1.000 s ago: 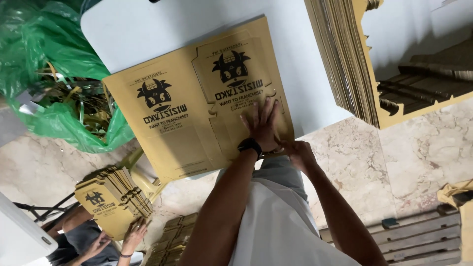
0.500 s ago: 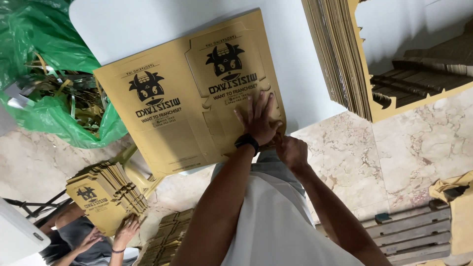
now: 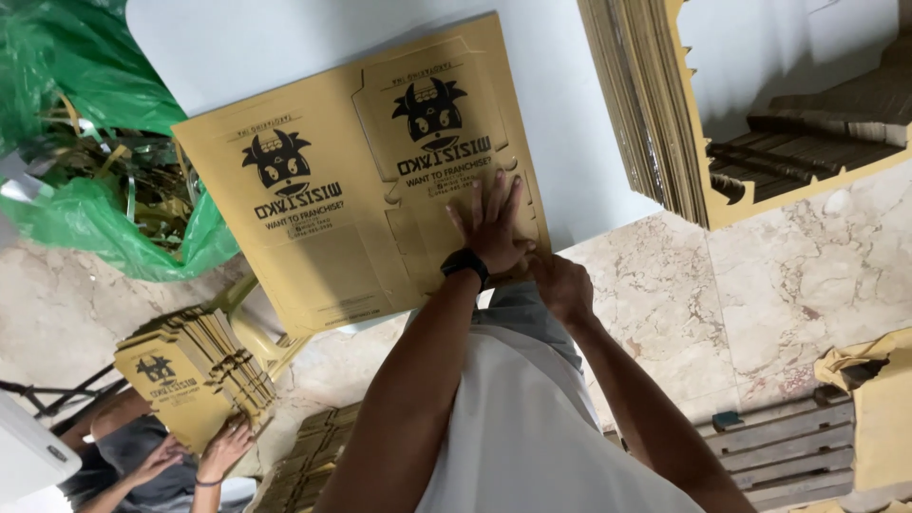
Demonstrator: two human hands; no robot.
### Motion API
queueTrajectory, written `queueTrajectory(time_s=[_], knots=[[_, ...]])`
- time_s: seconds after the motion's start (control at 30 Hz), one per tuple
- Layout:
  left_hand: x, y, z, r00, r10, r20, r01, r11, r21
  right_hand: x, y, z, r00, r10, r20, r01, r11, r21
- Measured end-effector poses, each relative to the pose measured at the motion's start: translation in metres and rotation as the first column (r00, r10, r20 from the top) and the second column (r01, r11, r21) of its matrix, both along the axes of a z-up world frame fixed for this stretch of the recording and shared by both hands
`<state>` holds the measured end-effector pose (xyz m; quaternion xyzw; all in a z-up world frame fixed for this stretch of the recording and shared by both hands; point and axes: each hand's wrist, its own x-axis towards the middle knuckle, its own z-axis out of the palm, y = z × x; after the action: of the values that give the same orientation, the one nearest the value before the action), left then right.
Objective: Manually separating pre-cut cardboard shapes from their surrounding frames on a factory table.
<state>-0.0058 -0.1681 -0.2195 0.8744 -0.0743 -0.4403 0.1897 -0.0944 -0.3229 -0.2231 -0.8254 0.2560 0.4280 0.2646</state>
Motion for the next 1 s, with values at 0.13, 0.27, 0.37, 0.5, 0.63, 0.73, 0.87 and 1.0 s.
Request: queueTrajectory(time_s=[0.13, 0.27, 0.37, 0.5, 0.63, 0.73, 0.87, 1.0], knots=[[-0.001, 0.002, -0.002, 0.999, -0.033, 0.044, 0.032, 0.999, 0.003, 0.003, 0.004, 0.0, 0.999, -0.047, -0.005, 0.047, 0.999, -0.015], [0.006, 0.006, 0.014, 0.999, -0.049, -0.001, 0.049, 0.999, -0.008, -0.002, 0.003, -0.016, 1.0, 0.018, -0.012, -0.018, 1.0, -0.016], [0.003, 0.006, 0.006, 0.998, -0.058, -0.011, 0.058, 0.998, -0.031, -0.003, 0.007, -0.029, 0.916, -0.382, -0.121, 0.387, 0.922, 0.021], [0.006, 0.003, 0.016, 0.998, -0.06, -0.014, 0.059, 0.998, -0.018, 0.015, 0.015, -0.007, 0.873, -0.443, -0.205, 0.451, 0.893, -0.011], [0.005, 0.0, 0.015, 0.996, -0.081, -0.026, 0.082, 0.996, 0.039, 0.013, 0.006, -0.036, 0.982, 0.017, -0.188, 0.002, 0.995, 0.101], [0.011, 0.0, 0.018, 0.994, -0.089, -0.07, 0.092, 0.995, 0.037, 0.026, 0.009, 0.005, 0.956, -0.269, -0.114, 0.289, 0.928, 0.235], [0.014, 0.0, 0.011, 0.984, -0.137, -0.114, 0.143, 0.989, 0.044, 0.05, 0.016, 0.114, 0.927, -0.352, 0.131, 0.248, 0.835, 0.491], [0.008, 0.001, 0.015, 0.988, -0.081, -0.129, 0.079, 0.997, -0.023, -0.046, -0.023, -0.008, 0.609, 0.495, 0.62, -0.647, 0.762, 0.028]])
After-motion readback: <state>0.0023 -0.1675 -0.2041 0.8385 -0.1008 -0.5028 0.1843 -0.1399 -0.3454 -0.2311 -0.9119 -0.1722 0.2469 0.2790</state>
